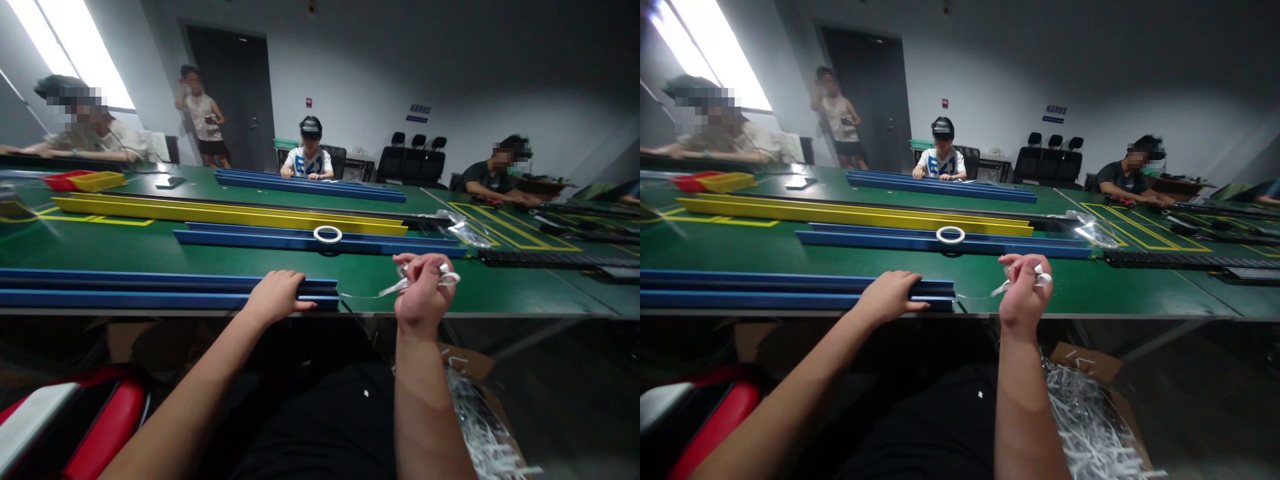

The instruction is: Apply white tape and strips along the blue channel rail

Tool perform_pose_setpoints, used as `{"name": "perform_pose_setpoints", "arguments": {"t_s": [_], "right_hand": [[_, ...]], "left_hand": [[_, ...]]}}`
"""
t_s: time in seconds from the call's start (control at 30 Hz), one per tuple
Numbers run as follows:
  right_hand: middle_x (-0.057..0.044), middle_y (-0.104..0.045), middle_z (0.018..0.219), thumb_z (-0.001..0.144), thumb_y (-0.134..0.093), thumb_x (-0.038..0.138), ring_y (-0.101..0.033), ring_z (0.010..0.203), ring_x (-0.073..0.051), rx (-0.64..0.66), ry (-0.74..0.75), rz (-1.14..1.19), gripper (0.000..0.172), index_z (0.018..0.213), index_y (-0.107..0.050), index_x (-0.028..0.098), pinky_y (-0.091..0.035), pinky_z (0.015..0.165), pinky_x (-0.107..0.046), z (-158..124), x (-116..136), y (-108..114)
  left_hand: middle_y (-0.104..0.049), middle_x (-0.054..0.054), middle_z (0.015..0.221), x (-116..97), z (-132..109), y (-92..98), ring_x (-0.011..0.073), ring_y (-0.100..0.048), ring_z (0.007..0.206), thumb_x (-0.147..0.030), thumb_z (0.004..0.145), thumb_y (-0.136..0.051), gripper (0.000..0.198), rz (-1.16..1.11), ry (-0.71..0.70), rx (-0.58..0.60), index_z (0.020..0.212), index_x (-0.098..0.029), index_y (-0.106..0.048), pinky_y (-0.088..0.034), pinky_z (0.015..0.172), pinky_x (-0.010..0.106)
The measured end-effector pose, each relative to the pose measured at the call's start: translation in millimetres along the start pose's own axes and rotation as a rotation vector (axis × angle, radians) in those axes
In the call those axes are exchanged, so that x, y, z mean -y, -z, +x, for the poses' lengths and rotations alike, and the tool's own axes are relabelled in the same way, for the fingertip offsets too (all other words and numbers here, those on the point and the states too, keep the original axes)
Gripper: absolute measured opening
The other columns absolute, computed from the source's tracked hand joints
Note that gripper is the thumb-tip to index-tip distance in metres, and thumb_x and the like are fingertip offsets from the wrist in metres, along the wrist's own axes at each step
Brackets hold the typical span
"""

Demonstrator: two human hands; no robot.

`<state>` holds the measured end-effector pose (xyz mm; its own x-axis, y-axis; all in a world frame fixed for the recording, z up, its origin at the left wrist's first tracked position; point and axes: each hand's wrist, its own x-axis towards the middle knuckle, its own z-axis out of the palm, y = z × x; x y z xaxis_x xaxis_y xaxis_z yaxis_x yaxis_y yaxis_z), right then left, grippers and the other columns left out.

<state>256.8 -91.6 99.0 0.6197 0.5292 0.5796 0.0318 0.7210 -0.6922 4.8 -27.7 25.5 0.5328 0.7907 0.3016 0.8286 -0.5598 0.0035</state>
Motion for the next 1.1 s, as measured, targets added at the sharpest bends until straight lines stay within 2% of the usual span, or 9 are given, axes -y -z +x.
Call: {"name": "perform_pose_setpoints", "arguments": {"t_s": [0.1, 0.2, 0.27, 0.43, 0.6, 0.73, 0.83, 1.0, 1.1], "right_hand": [[0.011, -0.032, 0.053, 0.092, -0.05, 0.053, -0.047, 0.044, -0.008, -0.002, -0.056, 0.09, 0.035, 0.077, -0.045, 0.021, -0.042, 0.049, -0.022, 3.9, 6.6, 3.8], [0.011, -0.032, 0.053, 0.093, -0.05, 0.052, -0.032, 0.037, -0.005, -0.008, -0.052, 0.149, 0.035, 0.077, -0.043, 0.021, -0.029, 0.039, -0.018, 6.5, 12.9, 8.1], [0.011, -0.03, 0.052, 0.094, -0.049, 0.052, -0.027, 0.036, -0.005, -0.053, -0.017, 0.181, 0.036, 0.075, -0.043, 0.021, -0.022, 0.036, -0.017, 7.2, 18.2, 10.2], [0.011, -0.023, 0.051, 0.094, -0.044, 0.056, -0.02, 0.034, -0.004, -0.126, -0.009, 0.301, 0.04, 0.073, -0.042, 0.022, -0.016, 0.035, -0.018, 10.6, 36.7, 19.0], [0.01, -0.019, 0.051, 0.094, -0.044, 0.055, -0.016, 0.035, -0.005, -0.139, -0.051, 0.377, 0.041, 0.07, -0.04, 0.022, -0.012, 0.035, -0.02, 15.1, 46.0, 27.3], [0.01, -0.021, 0.052, 0.094, -0.045, 0.053, -0.018, 0.036, -0.005, -0.133, -0.051, 0.371, 0.039, 0.071, -0.039, 0.022, -0.015, 0.036, -0.02, 8.5, 36.9, 18.6], [0.01, -0.022, 0.051, 0.095, -0.045, 0.052, -0.02, 0.037, -0.006, -0.123, -0.055, 0.375, 0.039, 0.071, -0.037, 0.022, -0.017, 0.038, -0.02, -0.5, 22.4, 7.3], [0.011, -0.025, 0.052, 0.095, -0.044, 0.051, -0.024, 0.04, -0.006, -0.121, -0.1, 0.363, 0.037, 0.072, -0.034, 0.022, -0.024, 0.042, -0.02, -15.4, -5.2, -9.3], [0.01, -0.028, 0.053, 0.095, -0.043, 0.049, -0.031, 0.044, -0.007, -0.09, -0.153, 0.351, 0.035, 0.074, -0.034, 0.023, -0.029, 0.045, -0.021, -24.1, -18.2, -18.5]], "left_hand": [[-0.069, 0.011, 0.098, -19.0, 10.9, -4.4, 0.0306, -0.063, 0.094, -0.073, 0.075, -0.056, 0.061, 0.001, -0.008, -0.003, 0.107, -0.021, -0.061, -0.042, 0.081, 0.039], [-0.068, 0.013, 0.097, -37.5, 27.5, -10.1, 0.0308, -0.063, 0.093, -0.073, 0.075, -0.055, 0.06, -0.007, -0.008, -0.004, 0.102, -0.02, -0.061, -0.042, 0.079, 0.039], [-0.068, 0.013, 0.097, -45.3, 37.9, -13.4, 0.031, -0.063, 0.093, -0.073, 0.076, -0.054, 0.059, -0.014, -0.012, -0.007, 0.099, -0.02, -0.061, -0.042, 0.078, 0.039], [-0.068, 0.013, 0.097, -49.1, 48.6, -17.2, 0.032, -0.063, 0.094, -0.068, 0.076, -0.059, 0.055, -0.022, -0.013, 0.0, 0.101, -0.019, -0.061, -0.043, 0.079, 0.041], [-0.066, 0.013, 0.11, -49.4, 43.8, -15.0, 0.0321, -0.06, 0.104, -0.062, 0.078, -0.062, 0.056, -0.088, -0.024, -0.027, 0.117, -0.021, -0.059, -0.043, 0.088, 0.043], [-0.059, 0.01, 0.131, -50.3, 37.9, -8.7, 0.0286, -0.053, 0.121, -0.053, 0.082, -0.061, 0.055, -0.232, -0.127, -0.11, 0.129, -0.025, -0.053, -0.04, 0.101, 0.042], [-0.057, 0.008, 0.135, -48.3, 33.3, -3.2, 0.0264, -0.05, 0.125, -0.048, 0.084, -0.06, 0.054, -0.34, -0.176, -0.146, 0.132, -0.025, -0.052, -0.037, 0.106, 0.042], [-0.059, 0.008, 0.135, -42.9, 27.3, 4.0, 0.0253, -0.052, 0.125, -0.047, 0.089, -0.053, 0.051, -0.497, -0.231, -0.107, 0.134, -0.024, -0.051, -0.029, 0.113, 0.048], [-0.059, 0.009, 0.136, -47.6, 23.4, 7.9, 0.0248, -0.051, 0.127, -0.043, 0.093, -0.046, 0.05, -0.62, -0.239, -0.094, 0.139, -0.023, -0.046, -0.025, 0.115, 0.048]]}}
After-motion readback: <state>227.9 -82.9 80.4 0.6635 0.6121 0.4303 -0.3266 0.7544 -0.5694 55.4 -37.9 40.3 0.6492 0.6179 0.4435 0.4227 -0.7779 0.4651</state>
